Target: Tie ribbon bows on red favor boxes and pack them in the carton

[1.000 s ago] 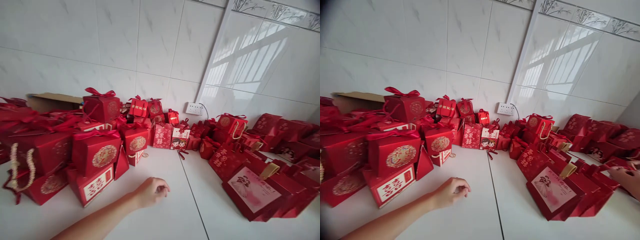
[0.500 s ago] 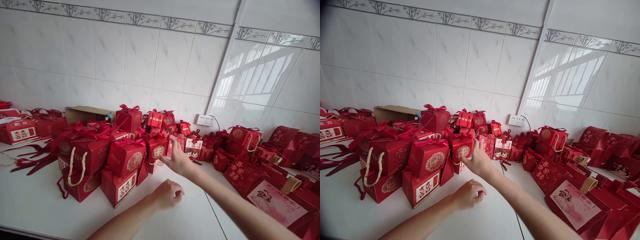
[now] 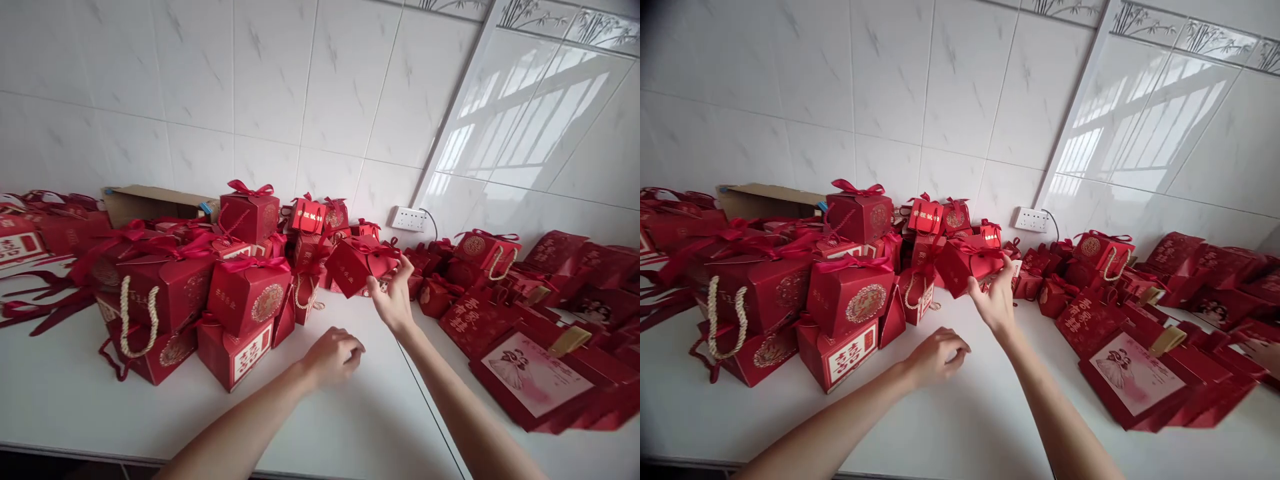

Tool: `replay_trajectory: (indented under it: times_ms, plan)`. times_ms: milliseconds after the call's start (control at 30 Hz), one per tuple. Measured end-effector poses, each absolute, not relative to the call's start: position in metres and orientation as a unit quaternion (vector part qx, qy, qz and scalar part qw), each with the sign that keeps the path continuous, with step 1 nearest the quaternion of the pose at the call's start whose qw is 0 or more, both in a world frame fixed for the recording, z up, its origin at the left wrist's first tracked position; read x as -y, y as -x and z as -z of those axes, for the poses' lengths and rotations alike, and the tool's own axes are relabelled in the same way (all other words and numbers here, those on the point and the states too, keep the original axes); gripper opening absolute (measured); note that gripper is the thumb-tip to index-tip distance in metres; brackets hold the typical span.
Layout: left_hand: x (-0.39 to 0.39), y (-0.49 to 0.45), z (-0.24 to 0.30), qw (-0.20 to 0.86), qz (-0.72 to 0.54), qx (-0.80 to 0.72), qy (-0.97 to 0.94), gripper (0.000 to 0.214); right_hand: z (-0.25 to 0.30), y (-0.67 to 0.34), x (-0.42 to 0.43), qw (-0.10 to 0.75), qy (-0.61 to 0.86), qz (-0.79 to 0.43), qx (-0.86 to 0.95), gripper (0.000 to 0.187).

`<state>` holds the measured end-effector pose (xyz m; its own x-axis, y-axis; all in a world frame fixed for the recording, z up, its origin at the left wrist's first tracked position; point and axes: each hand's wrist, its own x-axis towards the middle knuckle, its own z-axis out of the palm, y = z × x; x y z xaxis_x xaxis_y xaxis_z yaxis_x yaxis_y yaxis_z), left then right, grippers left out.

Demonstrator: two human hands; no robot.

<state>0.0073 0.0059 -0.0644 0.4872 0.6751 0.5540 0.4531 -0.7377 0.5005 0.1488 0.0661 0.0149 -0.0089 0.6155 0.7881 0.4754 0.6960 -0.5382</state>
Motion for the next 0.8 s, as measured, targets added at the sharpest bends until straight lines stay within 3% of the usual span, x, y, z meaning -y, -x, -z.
replay_trajectory:
  times_ms: [100, 233, 433, 533, 700, 800]
  plan:
    - [-0.005, -0.004, 0.058, 0.125, -0.457, -0.310, -0.824, 0.024, 0.030, -0.187, -0.076, 0.567, 0.364, -0.075, 0.735, 0.089]
    - [-0.013, 0.001, 0.056, 0.103, -0.575, -0.307, -0.751, 0.022, 0.065, -0.209, -0.075, 0.482, 0.366, -0.151, 0.782, 0.084]
    - [-0.034, 0.004, 0.062, 0.251, -0.635, -0.435, -0.587, 0.040, 0.055, -0.216, -0.062, 0.411, 0.310, -0.344, 0.785, 0.089]
    - [-0.041, 0.005, 0.065, 0.313, -0.635, -0.445, -0.549, 0.049, 0.049, -0.216, -0.060, 0.406, 0.353, -0.344, 0.770, 0.076]
    - [-0.043, 0.008, 0.066, 0.345, -0.648, -0.413, -0.539, 0.052, 0.044, -0.212, -0.060, 0.464, 0.492, -0.232, 0.699, 0.048]
    - [-0.037, 0.008, 0.060, 0.353, -0.651, -0.400, -0.540, 0.048, 0.041, -0.211, -0.059, 0.497, 0.520, -0.272, 0.639, 0.037]
